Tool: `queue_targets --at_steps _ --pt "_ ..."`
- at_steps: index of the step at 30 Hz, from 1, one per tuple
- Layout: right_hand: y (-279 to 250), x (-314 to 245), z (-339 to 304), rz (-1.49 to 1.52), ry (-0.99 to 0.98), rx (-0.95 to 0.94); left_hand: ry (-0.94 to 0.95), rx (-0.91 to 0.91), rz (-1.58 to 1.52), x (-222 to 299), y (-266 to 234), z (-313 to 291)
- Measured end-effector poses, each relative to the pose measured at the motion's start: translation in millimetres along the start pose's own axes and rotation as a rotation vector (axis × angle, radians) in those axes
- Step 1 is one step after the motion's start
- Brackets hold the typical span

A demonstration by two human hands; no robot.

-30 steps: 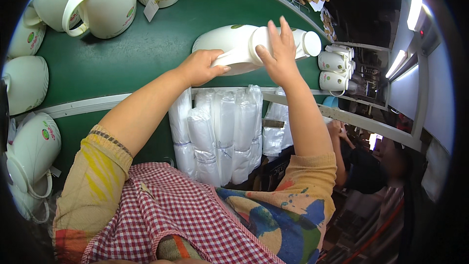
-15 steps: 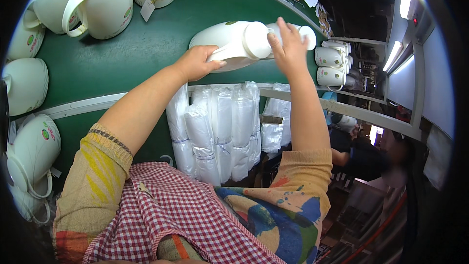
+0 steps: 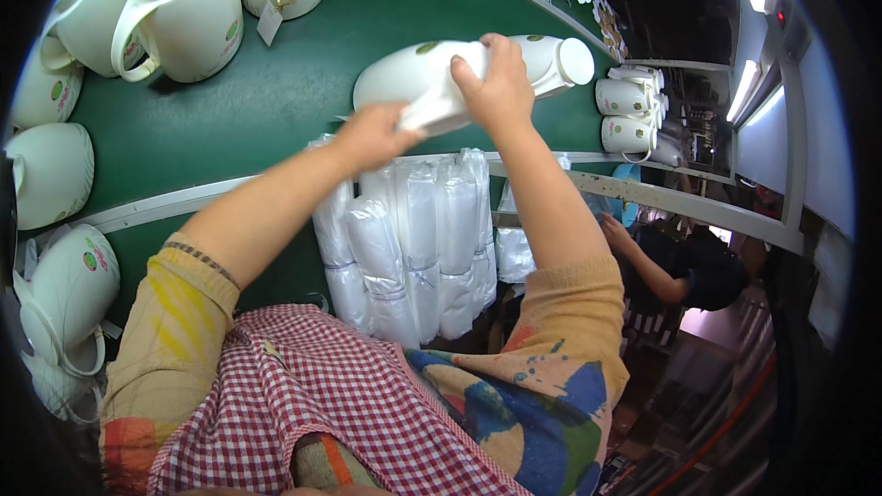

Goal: The person assembles white plastic pitchers by attaching lids and applying stickers. They handle each pitcher individually, place lids on, and affix small round stickers to the sides before setting them aside on the table.

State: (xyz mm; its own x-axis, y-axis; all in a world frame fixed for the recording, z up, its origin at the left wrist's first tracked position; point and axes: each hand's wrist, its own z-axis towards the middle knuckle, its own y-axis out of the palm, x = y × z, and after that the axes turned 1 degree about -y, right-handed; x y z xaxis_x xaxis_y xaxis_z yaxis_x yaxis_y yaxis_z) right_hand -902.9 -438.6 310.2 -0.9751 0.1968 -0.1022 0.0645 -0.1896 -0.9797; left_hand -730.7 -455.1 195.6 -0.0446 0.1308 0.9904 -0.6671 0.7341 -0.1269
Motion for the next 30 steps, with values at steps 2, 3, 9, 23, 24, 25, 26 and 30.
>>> queue_targets --at_steps 2,3,9,23,24,25,26,30 --pt "0 8 -5 -0.092 -0.086 -0.006 0.080 -0.048 -0.042 -1 12 -11" --pt "-1 14 -2 -0.031 -0.419 0.134 0.037 -0.122 -0.078 -7 8 -8" --pt "-2 4 6 0.081 -0.438 -0.010 -0.038 -0.159 -0.190 -12 -39 22" --pt "4 7 -24 0.077 -0.344 0.131 0.002 0.087 -0.014 -1 -8 -7" --pt "11 1 -24 0.071 -0.262 0.177 0.004 0.114 0.012 2 -3 -8" --pt "14 -2 -26 0.068 -0.180 0.224 0.005 0.142 0.041 3 0 -10" --pt "14 0 -27 0.073 -0.160 0.237 0.006 0.175 0.071 5 2 -12" --pt "31 40 -13 0.130 -0.160 0.579 0.093 0.257 -0.059 8 -21 -21"
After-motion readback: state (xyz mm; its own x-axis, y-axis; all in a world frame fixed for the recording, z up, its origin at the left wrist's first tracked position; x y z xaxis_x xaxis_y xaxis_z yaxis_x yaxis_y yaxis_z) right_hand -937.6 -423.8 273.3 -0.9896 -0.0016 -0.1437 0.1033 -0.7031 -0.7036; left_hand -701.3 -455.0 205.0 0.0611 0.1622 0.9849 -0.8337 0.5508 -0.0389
